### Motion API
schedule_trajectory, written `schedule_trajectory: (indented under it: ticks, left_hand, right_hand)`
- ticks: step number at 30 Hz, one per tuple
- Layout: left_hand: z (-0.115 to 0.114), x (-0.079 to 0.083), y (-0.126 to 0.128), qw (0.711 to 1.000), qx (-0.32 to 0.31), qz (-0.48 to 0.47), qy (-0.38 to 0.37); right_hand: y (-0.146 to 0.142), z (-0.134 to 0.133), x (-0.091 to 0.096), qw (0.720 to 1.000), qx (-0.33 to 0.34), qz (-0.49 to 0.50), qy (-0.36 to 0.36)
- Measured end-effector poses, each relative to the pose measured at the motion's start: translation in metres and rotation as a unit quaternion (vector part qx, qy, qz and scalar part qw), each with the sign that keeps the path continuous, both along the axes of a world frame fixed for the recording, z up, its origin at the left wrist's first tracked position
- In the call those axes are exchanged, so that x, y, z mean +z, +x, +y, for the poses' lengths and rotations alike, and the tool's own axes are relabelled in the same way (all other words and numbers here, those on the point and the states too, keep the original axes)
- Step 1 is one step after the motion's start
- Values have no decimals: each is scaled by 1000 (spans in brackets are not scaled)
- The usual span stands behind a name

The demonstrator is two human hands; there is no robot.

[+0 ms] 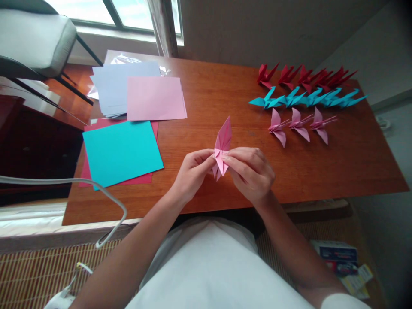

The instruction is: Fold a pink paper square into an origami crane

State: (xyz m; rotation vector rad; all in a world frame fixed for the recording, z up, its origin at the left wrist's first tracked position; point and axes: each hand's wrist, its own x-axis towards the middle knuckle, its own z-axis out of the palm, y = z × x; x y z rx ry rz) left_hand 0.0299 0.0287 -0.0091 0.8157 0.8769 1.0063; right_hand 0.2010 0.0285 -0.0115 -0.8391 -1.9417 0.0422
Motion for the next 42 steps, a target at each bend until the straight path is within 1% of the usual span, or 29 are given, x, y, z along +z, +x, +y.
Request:
schedule_trajectory:
  ticks: [4, 8, 11, 12, 14, 15, 17, 19, 20, 23, 25, 28, 29, 31, 34, 37, 39, 42]
  left_hand:
    - [0, -1, -1, 998, 5, -49, -41]
    - [1, 1, 0, 997, 3, -66, -32]
    - [1, 3, 1, 999, 1, -45, -26]
    - [1, 3, 1, 999, 3, -35, -26]
    - [1, 3, 2, 1000, 8, -17, -24]
    - [1, 3, 2, 1000, 10, -9, -22]
    - [1, 2, 1, 1000, 12, 3, -21]
    - [1, 2, 2, 1000, 13, 8, -21]
    - [1, 2, 2, 1000, 14, 8, -21]
    - [1, 3, 3, 1000, 26, 1, -14]
    - [1, 4, 3, 999, 43, 13, 6]
    - [0, 4, 3, 994, 61, 67, 56]
    - [0, 3, 3, 994, 60, 70, 66]
    - [-1, 0, 2, 996, 52, 37, 67]
    - [0, -5, 2, 998, 50, -10, 49]
    - [0, -7, 2, 998, 51, 11, 40]
    - [0, -6, 3, 998, 47, 19, 39]
    - [-1, -3, 3, 998, 45, 21, 41]
  right_hand:
    - [6, 2, 1, 999, 16, -26, -16]
    - [9, 4, 2, 997, 52, -50, -29]
    - [7, 4, 4, 997, 61, -24, -49]
    - [5, 3, 4, 996, 55, -5, -66]
    - [1, 1, 5, 992, 19, 47, -113]
    - [-1, 0, 5, 986, -8, 79, -143]
    - [-5, -2, 4, 966, -54, 139, -211]
    - [-8, -4, 4, 945, -71, 173, -268]
    - [-9, -5, 4, 939, -74, 177, -285]
    - [-10, -8, 6, 935, -88, 177, -296]
    - [-11, -10, 8, 932, -84, 167, -311]
    - [-11, -12, 11, 918, -52, 149, -363]
    - [-11, -12, 12, 911, -40, 154, -380]
    - [-11, -12, 13, 897, -28, 177, -404]
    - [-10, -10, 14, 893, -30, 184, -411]
    - [-9, -10, 14, 898, -34, 173, -404]
    - [-9, -9, 14, 904, -51, 171, -388]
    - [-10, -9, 17, 922, -86, 147, -347]
